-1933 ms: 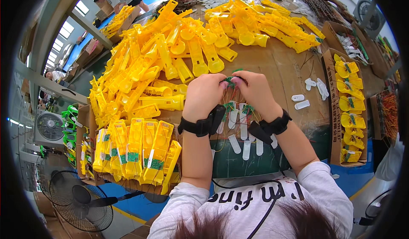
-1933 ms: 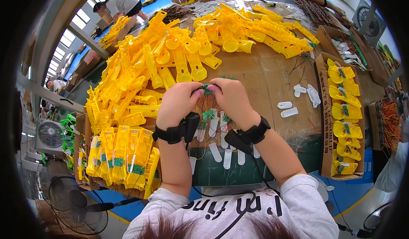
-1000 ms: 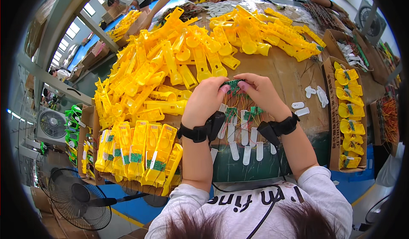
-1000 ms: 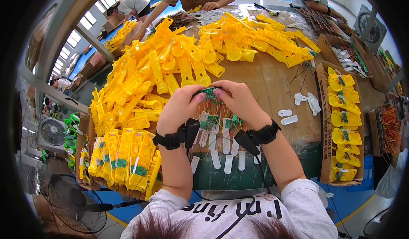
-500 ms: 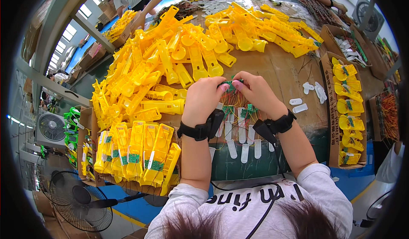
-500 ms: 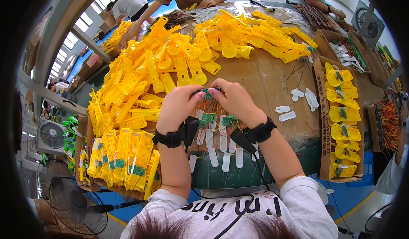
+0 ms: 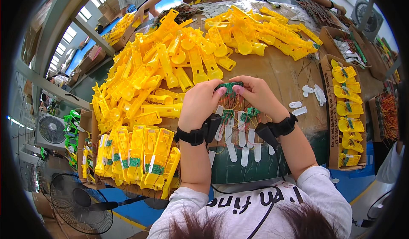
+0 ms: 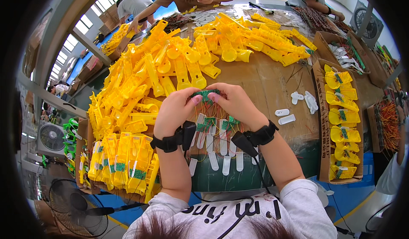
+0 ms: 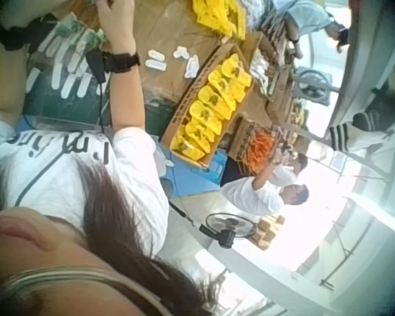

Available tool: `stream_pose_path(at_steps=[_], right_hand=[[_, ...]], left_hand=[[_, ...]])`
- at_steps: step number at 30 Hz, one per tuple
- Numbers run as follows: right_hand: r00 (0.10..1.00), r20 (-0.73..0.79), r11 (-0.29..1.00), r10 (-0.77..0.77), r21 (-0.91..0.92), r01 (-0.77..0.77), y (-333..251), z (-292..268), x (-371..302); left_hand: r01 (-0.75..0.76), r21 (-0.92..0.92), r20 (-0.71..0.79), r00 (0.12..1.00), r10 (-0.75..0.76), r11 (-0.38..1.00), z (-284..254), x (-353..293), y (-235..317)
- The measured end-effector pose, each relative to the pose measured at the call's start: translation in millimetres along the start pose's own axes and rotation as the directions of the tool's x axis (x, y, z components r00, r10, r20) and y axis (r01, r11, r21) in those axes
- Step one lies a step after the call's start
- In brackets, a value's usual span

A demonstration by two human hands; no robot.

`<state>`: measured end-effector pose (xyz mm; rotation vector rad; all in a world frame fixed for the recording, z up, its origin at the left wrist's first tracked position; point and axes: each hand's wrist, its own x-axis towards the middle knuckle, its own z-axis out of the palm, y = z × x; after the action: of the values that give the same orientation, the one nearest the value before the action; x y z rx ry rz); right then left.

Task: Insert a circuit board and components into a yellow plastic housing for an electronic device.

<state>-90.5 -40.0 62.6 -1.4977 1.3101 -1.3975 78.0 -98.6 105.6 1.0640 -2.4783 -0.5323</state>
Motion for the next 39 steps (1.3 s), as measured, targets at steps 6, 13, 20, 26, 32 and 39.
stream_pose_path(at_steps=[6, 13, 20, 26, 32, 39], right_hand=[[0.986, -0.166, 0.983, 0.001, -0.183, -0.032, 11, 9, -2], [0.968, -0.249, 0.909, -0.018, -0.407, -0.087, 4, 24, -7], [0.968, -0.25, 0.866, -0.025, -0.49, -0.104, 1, 27, -8], [0.97, -0.241, 0.869, -0.027, -0.486, -0.097, 4, 27, -11], [0.969, -0.248, 0.857, -0.016, -0.502, -0.115, 9, 35, -9], [0.957, -0.283, 0.778, -0.069, -0.615, -0.126, 22, 44, -1]], left_hand=[[0.012, 0.084, -0.036, 0.999, -0.009, 0.996, 4, 2, 8], [0.09, 0.18, -0.025, 0.996, -0.087, 0.98, 12, 2, 1], [0.162, 0.192, 0.038, 0.984, -0.172, 0.968, 11, 5, 2], [0.163, 0.191, 0.053, 0.983, -0.176, 0.968, 11, 4, 2], [0.212, 0.22, -0.014, 0.977, -0.214, 0.952, 20, -1, -4], [0.238, 0.285, -0.04, 0.971, -0.237, 0.928, 32, 8, -17]])
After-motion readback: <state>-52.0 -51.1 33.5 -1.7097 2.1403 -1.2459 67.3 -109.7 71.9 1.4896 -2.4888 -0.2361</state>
